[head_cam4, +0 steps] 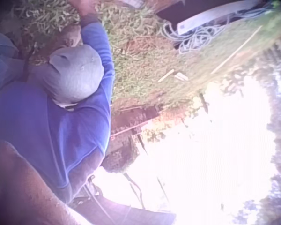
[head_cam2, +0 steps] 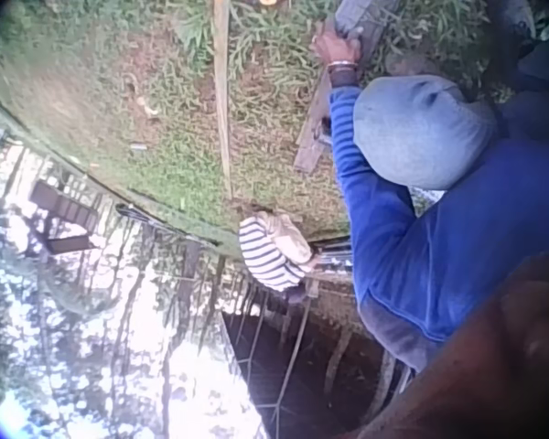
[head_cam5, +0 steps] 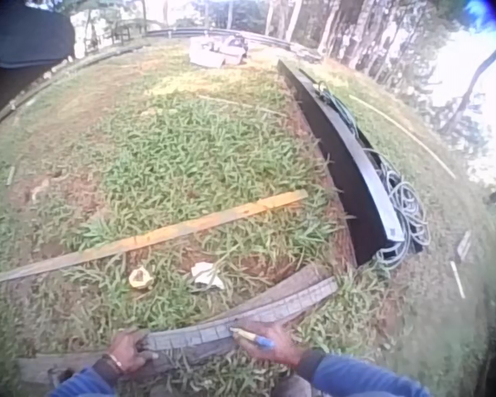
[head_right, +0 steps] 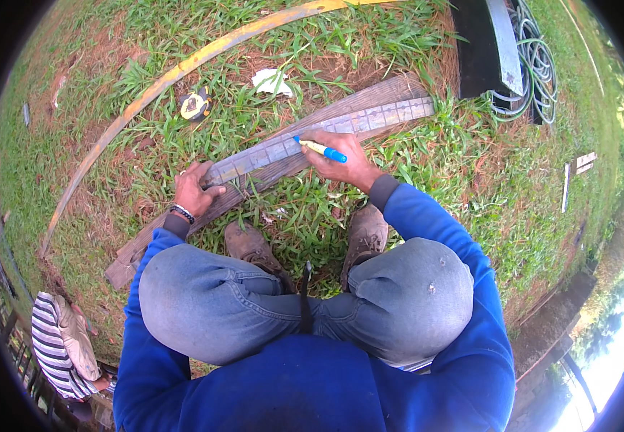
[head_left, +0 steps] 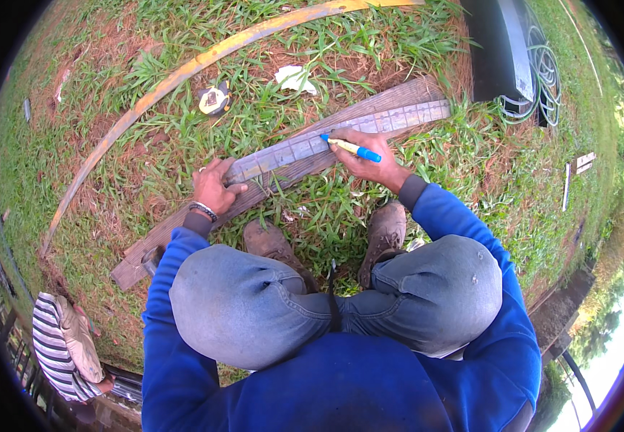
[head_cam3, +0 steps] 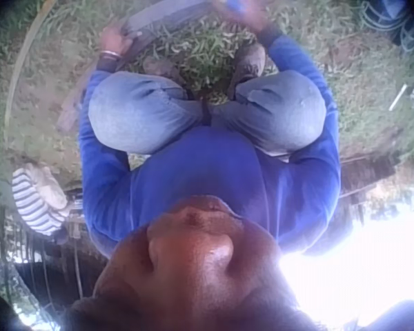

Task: The person places a measuring tool over a metal strip on a wooden board and marks intervals on the strip using a blue pen.

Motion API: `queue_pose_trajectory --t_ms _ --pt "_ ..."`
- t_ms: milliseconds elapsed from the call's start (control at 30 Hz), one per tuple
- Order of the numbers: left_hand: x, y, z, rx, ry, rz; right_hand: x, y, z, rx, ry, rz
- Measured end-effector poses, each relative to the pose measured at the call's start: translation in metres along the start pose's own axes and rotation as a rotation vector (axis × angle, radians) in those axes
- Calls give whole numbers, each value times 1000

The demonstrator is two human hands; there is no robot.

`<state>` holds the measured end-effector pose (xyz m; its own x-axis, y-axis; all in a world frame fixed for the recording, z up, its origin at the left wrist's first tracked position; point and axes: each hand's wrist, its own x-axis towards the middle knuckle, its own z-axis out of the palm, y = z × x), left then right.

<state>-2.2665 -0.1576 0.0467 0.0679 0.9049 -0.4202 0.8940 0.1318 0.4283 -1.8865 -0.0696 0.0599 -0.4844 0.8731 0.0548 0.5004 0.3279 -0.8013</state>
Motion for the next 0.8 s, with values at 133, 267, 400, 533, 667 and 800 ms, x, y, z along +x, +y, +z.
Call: queue_pose_trajectory --t_ms 133,267,400,533,667,800 --pt "0 -2 1 -3 15 22 -1 -2 9 -44 -15 8" --pt "-1 -3 2 -2 33 33 2 -5 7 -80 -81 59" --pt "0 3 -3 -14 9 22 2 -1 13 -106 4 -3" --pt "0 4 -5 -34 -8 19 2 0 15 -121 -9 -9" --pt "-1 2 -4 -46 -11 17 3 1 15 -112 -7 -46" --pt "-1 3 -4 -49 -11 13 4 0 14 -97 -9 -40"
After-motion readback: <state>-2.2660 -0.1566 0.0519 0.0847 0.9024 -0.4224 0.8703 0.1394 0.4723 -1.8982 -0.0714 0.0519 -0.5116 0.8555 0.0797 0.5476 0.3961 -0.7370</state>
